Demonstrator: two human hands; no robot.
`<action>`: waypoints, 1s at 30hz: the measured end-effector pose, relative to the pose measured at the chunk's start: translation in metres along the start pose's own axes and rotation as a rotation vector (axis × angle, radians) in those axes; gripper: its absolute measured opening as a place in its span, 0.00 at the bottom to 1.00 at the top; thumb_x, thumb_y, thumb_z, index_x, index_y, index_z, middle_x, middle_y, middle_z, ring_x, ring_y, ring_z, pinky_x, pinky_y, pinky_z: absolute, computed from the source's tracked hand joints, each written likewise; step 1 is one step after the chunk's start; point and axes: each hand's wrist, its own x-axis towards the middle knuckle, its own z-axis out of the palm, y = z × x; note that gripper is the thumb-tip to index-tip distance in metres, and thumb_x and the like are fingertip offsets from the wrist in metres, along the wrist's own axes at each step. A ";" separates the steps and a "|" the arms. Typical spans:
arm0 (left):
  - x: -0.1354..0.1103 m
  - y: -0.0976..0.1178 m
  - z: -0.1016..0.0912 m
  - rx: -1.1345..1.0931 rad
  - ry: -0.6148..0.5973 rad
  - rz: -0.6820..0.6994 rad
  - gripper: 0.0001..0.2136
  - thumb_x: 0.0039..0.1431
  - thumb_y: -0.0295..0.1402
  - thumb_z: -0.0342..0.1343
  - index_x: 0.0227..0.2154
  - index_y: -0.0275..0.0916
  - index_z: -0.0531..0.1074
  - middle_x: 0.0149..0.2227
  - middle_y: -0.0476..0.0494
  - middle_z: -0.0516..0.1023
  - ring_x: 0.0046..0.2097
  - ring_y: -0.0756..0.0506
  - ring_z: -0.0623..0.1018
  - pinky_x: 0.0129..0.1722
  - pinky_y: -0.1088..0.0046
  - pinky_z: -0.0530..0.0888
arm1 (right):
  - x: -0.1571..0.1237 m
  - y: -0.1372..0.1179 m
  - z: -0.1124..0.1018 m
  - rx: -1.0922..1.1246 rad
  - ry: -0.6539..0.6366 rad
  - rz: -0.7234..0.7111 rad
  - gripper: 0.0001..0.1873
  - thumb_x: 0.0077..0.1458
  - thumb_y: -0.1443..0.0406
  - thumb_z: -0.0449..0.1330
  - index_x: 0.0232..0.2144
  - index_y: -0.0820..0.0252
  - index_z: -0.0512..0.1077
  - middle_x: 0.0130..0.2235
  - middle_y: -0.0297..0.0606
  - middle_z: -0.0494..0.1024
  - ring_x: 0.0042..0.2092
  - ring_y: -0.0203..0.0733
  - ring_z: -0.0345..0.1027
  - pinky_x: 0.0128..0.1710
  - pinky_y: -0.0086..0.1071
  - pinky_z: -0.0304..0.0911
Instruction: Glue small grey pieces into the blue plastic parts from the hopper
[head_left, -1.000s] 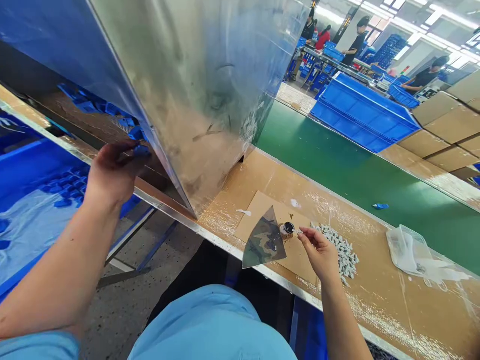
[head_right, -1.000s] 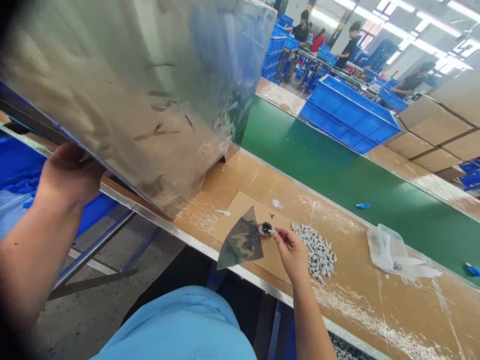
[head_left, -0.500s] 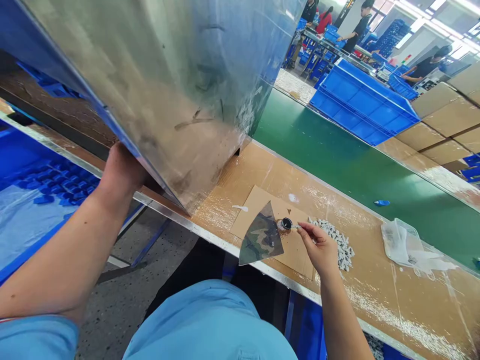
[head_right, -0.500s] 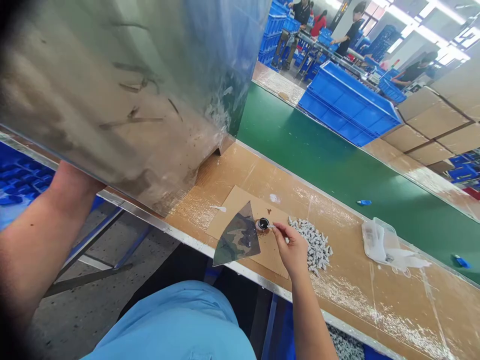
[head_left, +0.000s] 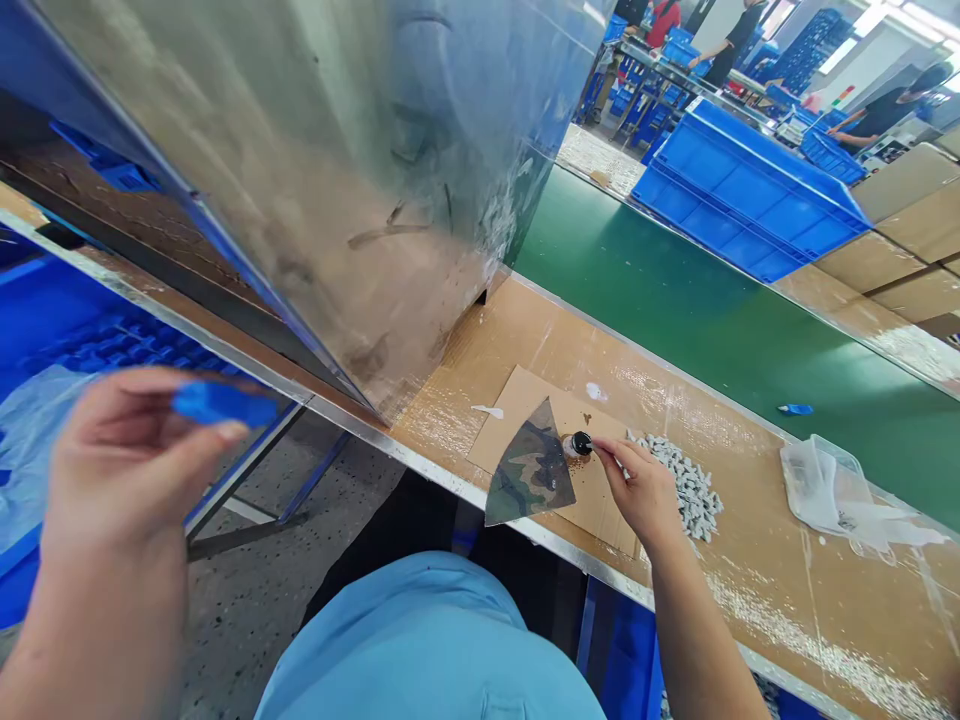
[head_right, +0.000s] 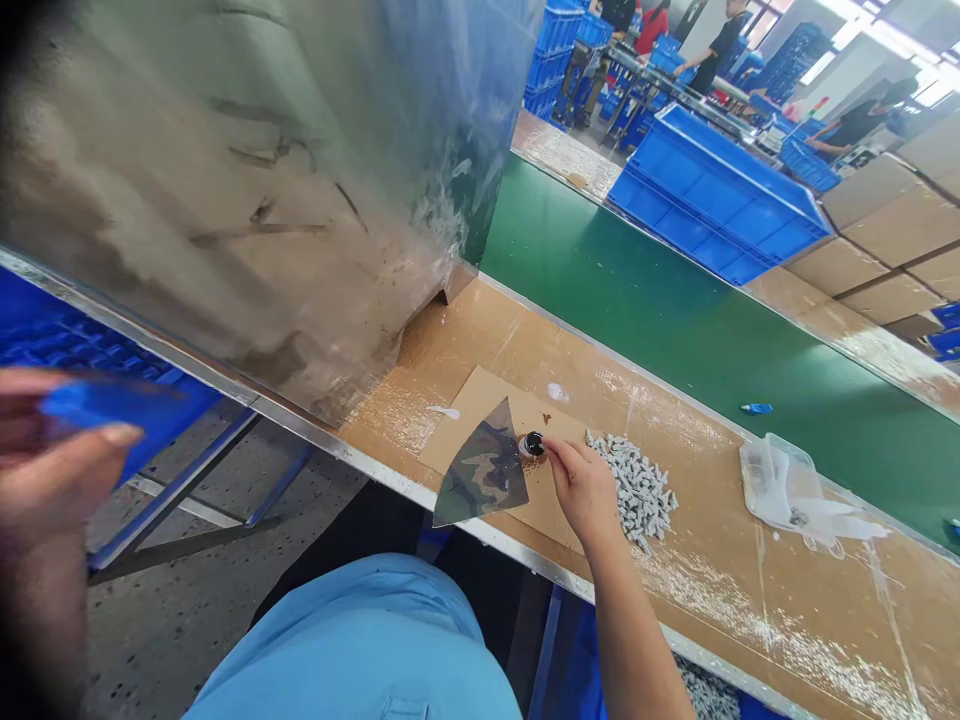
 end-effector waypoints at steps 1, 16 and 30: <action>-0.012 0.004 -0.004 0.010 -0.196 -0.010 0.23 0.18 0.41 0.75 0.26 0.51 0.76 0.28 0.61 0.80 0.35 0.42 0.79 0.35 0.53 0.75 | 0.000 0.000 0.000 -0.004 0.000 -0.008 0.19 0.64 0.56 0.49 0.37 0.51 0.79 0.36 0.39 0.82 0.38 0.46 0.77 0.36 0.37 0.71; -0.125 -0.037 0.130 -0.403 -0.964 -0.520 0.16 0.44 0.34 0.69 0.37 0.38 0.74 0.37 0.45 0.77 0.40 0.48 0.77 0.47 0.67 0.72 | -0.006 -0.003 -0.003 -0.029 0.075 0.012 0.21 0.63 0.52 0.48 0.33 0.52 0.78 0.32 0.39 0.82 0.32 0.44 0.76 0.29 0.33 0.67; -0.132 -0.037 0.138 -0.425 -1.088 -0.455 0.16 0.57 0.33 0.59 0.49 0.39 0.72 0.42 0.44 0.74 0.39 0.50 0.76 0.46 0.69 0.75 | -0.007 -0.007 -0.002 0.114 0.159 0.186 0.19 0.59 0.50 0.54 0.32 0.56 0.78 0.29 0.38 0.81 0.28 0.43 0.75 0.31 0.34 0.69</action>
